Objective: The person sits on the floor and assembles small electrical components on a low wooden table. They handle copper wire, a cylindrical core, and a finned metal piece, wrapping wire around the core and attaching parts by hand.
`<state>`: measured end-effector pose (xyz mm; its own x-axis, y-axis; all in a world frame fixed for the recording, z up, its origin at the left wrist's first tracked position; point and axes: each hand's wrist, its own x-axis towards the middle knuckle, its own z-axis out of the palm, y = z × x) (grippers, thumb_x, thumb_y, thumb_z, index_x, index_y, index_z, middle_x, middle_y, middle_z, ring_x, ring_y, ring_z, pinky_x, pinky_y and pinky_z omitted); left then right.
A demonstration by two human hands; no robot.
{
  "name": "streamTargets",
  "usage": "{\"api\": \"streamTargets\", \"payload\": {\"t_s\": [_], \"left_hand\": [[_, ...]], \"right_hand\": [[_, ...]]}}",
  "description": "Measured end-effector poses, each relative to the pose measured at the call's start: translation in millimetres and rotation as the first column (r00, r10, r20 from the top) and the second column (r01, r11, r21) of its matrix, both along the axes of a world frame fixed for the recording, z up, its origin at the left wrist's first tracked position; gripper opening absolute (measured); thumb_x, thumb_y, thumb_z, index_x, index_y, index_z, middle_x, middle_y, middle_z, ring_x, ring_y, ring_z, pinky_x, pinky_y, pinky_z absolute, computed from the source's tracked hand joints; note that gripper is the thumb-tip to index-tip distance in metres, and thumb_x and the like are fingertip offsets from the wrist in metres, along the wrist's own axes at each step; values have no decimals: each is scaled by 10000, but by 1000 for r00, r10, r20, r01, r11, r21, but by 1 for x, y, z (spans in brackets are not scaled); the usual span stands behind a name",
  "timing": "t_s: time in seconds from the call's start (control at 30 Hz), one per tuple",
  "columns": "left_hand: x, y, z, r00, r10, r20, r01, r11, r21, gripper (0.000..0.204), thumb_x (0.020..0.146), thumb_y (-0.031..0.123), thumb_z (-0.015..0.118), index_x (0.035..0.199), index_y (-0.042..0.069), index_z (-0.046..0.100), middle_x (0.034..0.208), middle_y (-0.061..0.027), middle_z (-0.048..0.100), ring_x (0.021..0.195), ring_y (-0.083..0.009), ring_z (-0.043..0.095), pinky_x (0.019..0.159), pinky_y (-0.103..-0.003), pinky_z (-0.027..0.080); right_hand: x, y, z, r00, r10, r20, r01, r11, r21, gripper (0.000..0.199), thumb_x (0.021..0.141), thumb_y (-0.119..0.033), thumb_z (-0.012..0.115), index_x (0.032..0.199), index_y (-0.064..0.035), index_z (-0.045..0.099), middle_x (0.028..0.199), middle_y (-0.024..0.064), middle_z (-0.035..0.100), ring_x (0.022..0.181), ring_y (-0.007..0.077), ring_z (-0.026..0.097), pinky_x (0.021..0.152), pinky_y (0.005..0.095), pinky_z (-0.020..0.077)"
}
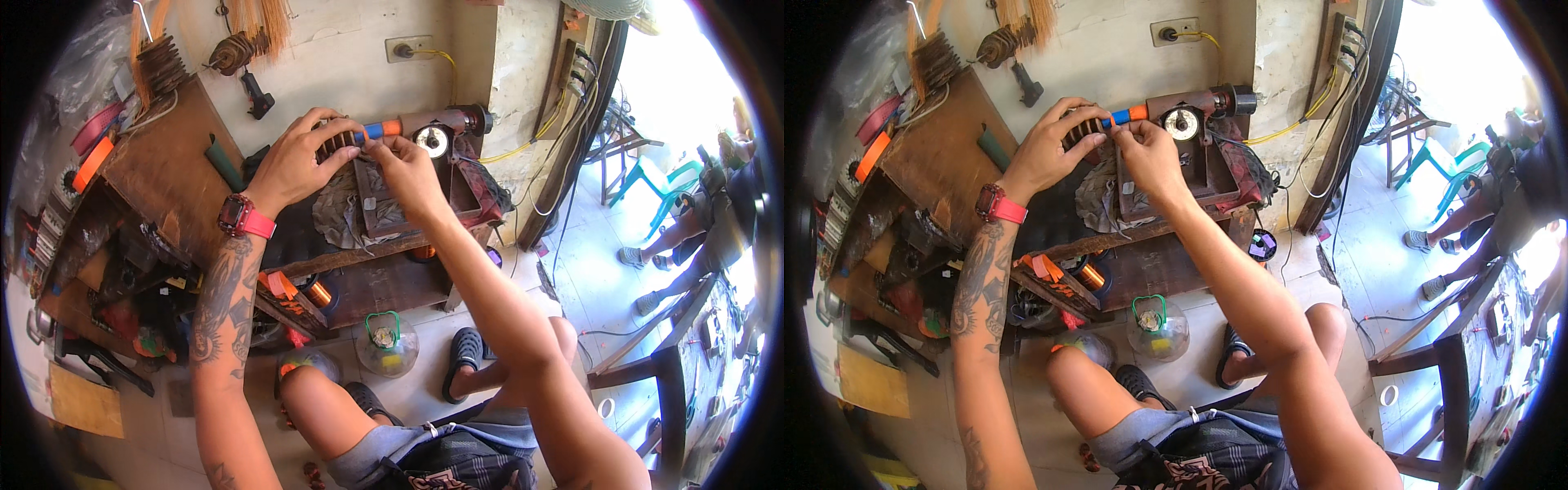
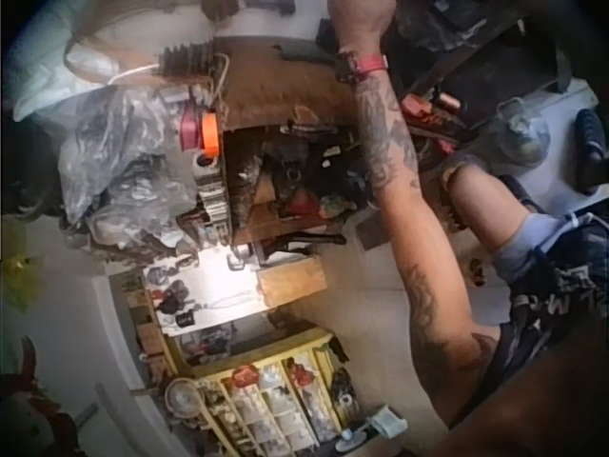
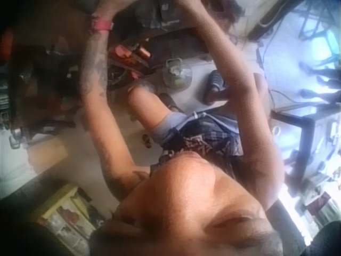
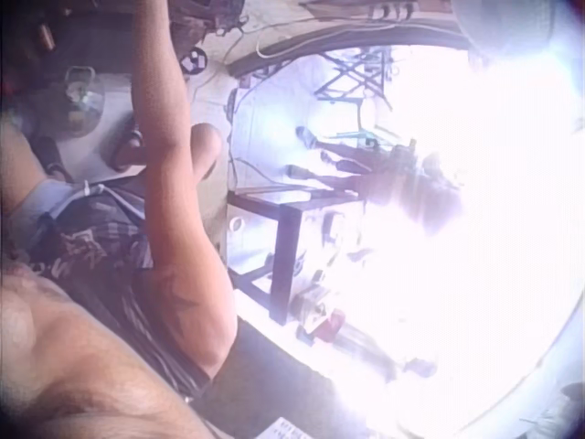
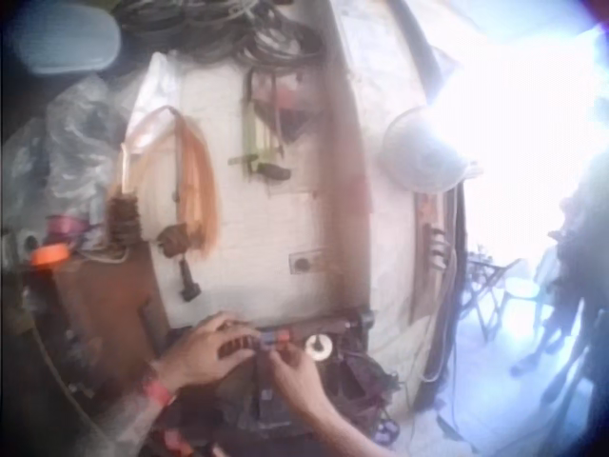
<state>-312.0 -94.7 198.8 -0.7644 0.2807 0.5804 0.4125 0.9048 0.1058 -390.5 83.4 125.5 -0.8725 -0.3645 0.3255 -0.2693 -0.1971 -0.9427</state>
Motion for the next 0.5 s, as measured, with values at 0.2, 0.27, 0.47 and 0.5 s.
{"api": "streamTargets", "payload": {"t_s": [0.2,0.27,0.47,0.5], "left_hand": [[-8,-3,26,952,2,306,-34,994,99,378,1031,341,624,1316,98,679,1283,-115,653,1256,-266,594,1114,-373,410],[-14,-8,35,905,-44,422,27,999,46,522,1094,474,464,1445,109,595,1417,-271,593,1355,-337,567,1158,-441,402],[-35,-20,31,839,-223,496,73,950,303,403,1040,335,582,1311,50,673,1239,-100,688,1240,-209,585,1135,-351,377],[-40,-23,31,814,-237,530,50,938,342,406,1041,325,569,1305,35,672,1229,-94,694,1238,-193,579,1140,-345,366]], "right_hand": [[0,-25,-15,997,-7,82,31,955,-296,322,1007,-258,733,1100,46,678,818,33,715,730,63,597,647,261,469],[8,-15,-16,994,-109,0,107,977,-184,278,1025,-246,715,1112,11,659,846,19,709,709,68,582,624,250,452],[4,0,2,761,-349,-547,402,915,-26,255,1013,-209,693,1086,-30,527,805,205,705,698,401,692,602,437,516],[-1,-4,4,710,-354,-609,430,902,-23,248,1010,-196,700,1071,-29,528,805,192,707,684,381,695,590,423,510]]}}
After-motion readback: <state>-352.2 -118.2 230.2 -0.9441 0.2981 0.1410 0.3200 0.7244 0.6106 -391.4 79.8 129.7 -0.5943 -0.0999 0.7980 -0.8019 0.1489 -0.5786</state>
